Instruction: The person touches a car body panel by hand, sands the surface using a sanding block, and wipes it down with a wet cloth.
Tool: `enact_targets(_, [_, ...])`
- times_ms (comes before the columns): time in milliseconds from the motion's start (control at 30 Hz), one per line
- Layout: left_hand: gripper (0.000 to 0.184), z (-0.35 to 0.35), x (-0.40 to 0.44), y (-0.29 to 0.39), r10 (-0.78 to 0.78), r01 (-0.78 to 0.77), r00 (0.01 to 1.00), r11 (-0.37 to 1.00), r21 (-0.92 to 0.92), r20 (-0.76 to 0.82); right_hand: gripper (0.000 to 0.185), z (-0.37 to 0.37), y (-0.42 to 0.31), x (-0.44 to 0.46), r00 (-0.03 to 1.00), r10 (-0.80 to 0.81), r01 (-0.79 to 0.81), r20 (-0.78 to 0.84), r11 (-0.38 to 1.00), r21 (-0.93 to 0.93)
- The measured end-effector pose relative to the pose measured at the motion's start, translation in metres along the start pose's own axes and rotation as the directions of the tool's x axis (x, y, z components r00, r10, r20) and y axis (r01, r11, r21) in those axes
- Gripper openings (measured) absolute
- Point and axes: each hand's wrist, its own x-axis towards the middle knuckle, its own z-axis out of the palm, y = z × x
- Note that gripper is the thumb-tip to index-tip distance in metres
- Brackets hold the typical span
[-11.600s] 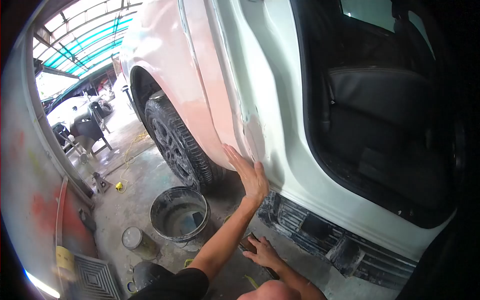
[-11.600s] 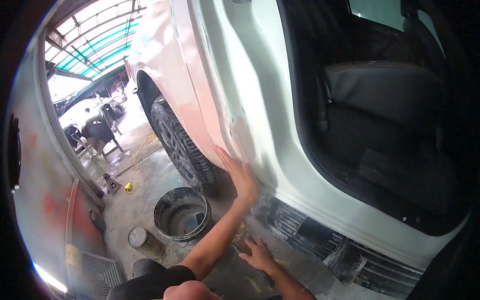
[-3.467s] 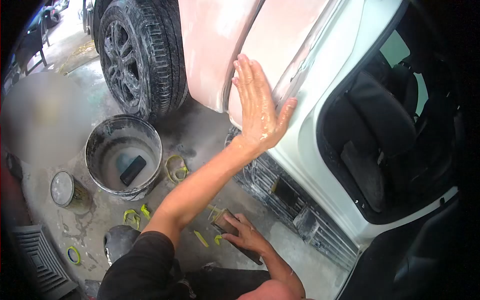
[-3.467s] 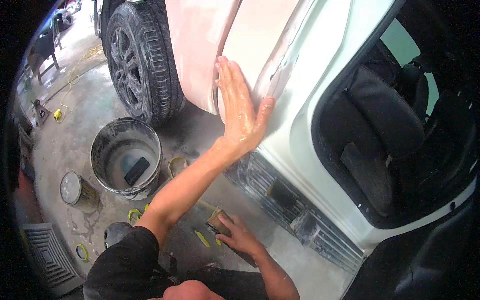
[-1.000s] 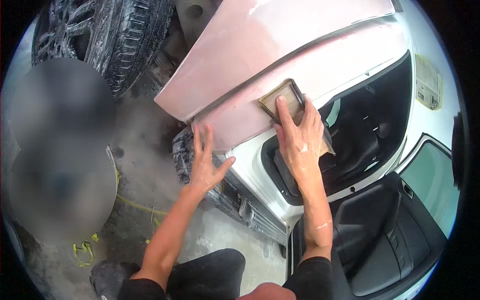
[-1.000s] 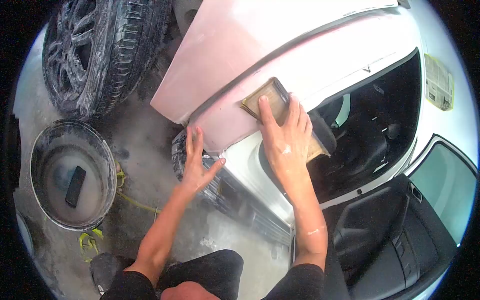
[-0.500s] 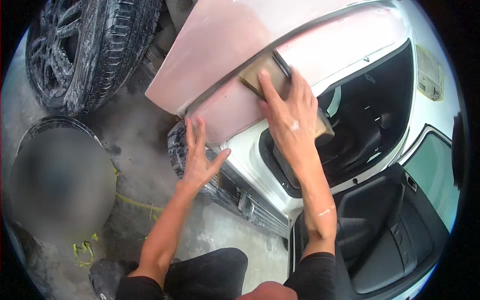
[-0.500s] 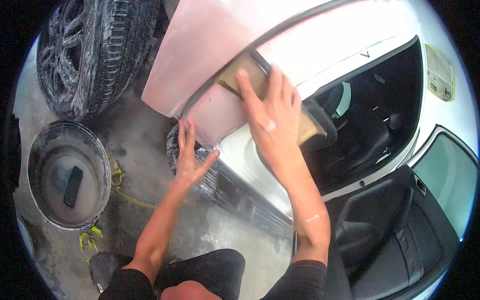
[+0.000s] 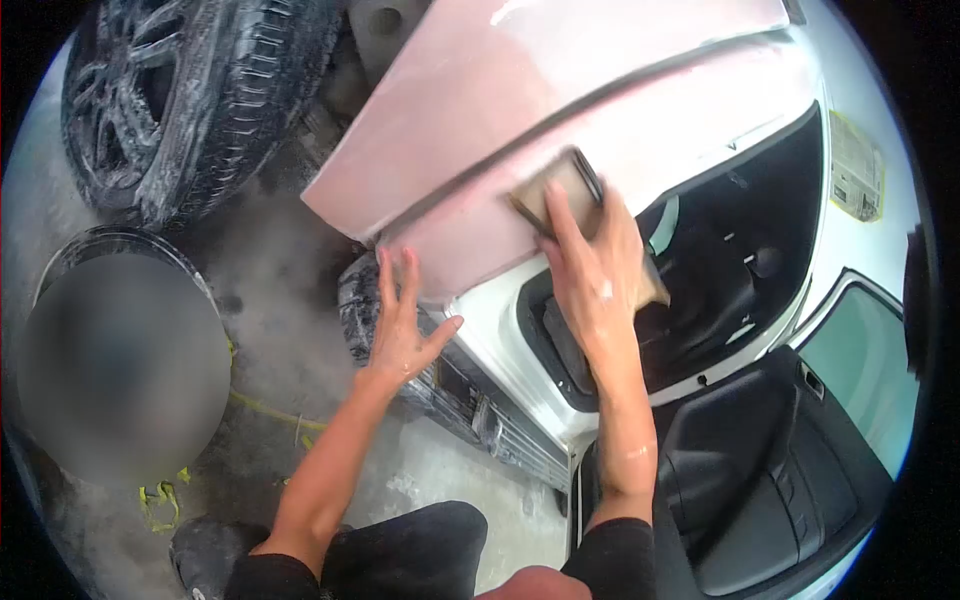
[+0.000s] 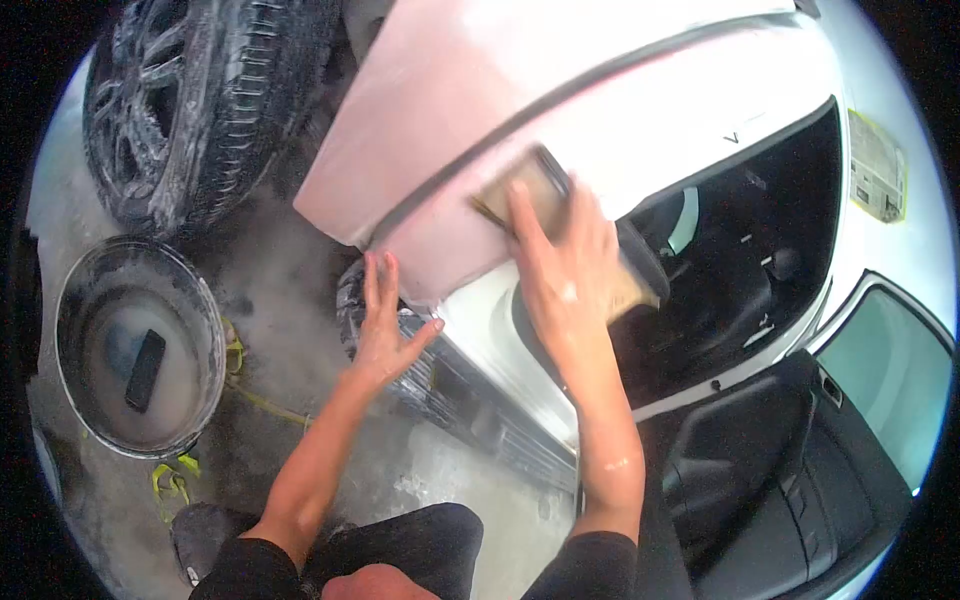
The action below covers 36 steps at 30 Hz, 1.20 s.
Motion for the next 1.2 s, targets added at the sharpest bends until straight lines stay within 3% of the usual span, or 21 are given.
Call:
enact_targets(100, [0.127, -0.004, 0.001, 0.009, -0.062, 0.064, 0.998, 0.997, -0.049, 0.028, 0.071, -0.007, -0.011, 0.035, 0.995, -0.065, 0.065, -0.075, 0.998, -0.002])
enact_targets(300, [0.127, 0.001, 0.001, 0.007, -0.024, 0.024, 1.0, 0.999, -0.031, -0.016, 0.071, 0.002, 0.003, -0.008, 1.0, 0.016, -0.016, -0.014, 1.0, -0.027])
enact_targets(500, [0.128, 0.001, -0.002, 0.003, -0.002, 0.002, 1.0, 1.0, -0.015, 0.009, 0.072, 0.006, 0.006, 0.028, 0.97, 0.082, -0.092, -0.229, 0.995, -0.032])
enact_targets(633, [0.127, -0.002, 0.002, 0.005, -0.035, 0.035, 0.999, 0.999, 0.006, 0.032, 0.072, 0.017, 0.007, -0.021, 0.982, 0.089, -0.091, -0.165, 0.996, -0.004])
enact_targets(700, [0.124, -0.003, 0.0, 0.004, -0.004, 0.003, 0.999, 1.0, 0.026, 0.032, 0.07, 0.01, 0.034, 0.01, 0.972, 0.018, -0.059, -0.233, 0.984, -0.171])
enact_targets(800, [0.122, -0.002, 0.002, 0.005, 0.019, -0.02, 0.999, 0.999, 0.029, 0.028, 0.063, -0.01, 0.048, 0.059, 0.904, 0.118, -0.17, -0.411, 0.981, -0.091])
enact_targets(900, [0.12, -0.007, 0.001, 0.007, 0.009, -0.01, 0.999, 1.0, 0.029, 0.053, 0.065, 0.016, 0.028, 0.023, 0.917, 0.162, -0.225, -0.365, 0.965, -0.137])
enact_targets(967, [0.119, -0.008, 0.002, 0.006, -0.024, 0.023, 0.998, 1.0, 0.012, 0.06, 0.07, 0.025, 0.007, -0.019, 0.95, 0.129, -0.121, -0.284, 0.992, 0.044])
enact_targets(1033, [0.119, -0.009, 0.0, 0.007, 0.004, -0.005, 0.999, 1.0, 0.011, 0.051, 0.067, 0.014, 0.015, -0.01, 0.959, 0.086, -0.09, -0.271, 0.996, -0.004])
enact_targets(1133, [0.117, -0.008, -0.001, 0.007, 0.012, -0.013, 0.999, 1.0, 0.017, 0.05, 0.06, -0.004, 0.045, 0.043, 0.899, 0.081, -0.121, -0.43, 0.991, -0.065])
enact_targets(1200, [0.116, -0.01, 0.0, 0.008, 0.008, -0.01, 0.999, 1.0, 0.028, 0.052, 0.062, 0.0, 0.038, 0.035, 0.909, 0.139, -0.168, -0.393, 0.985, -0.04])
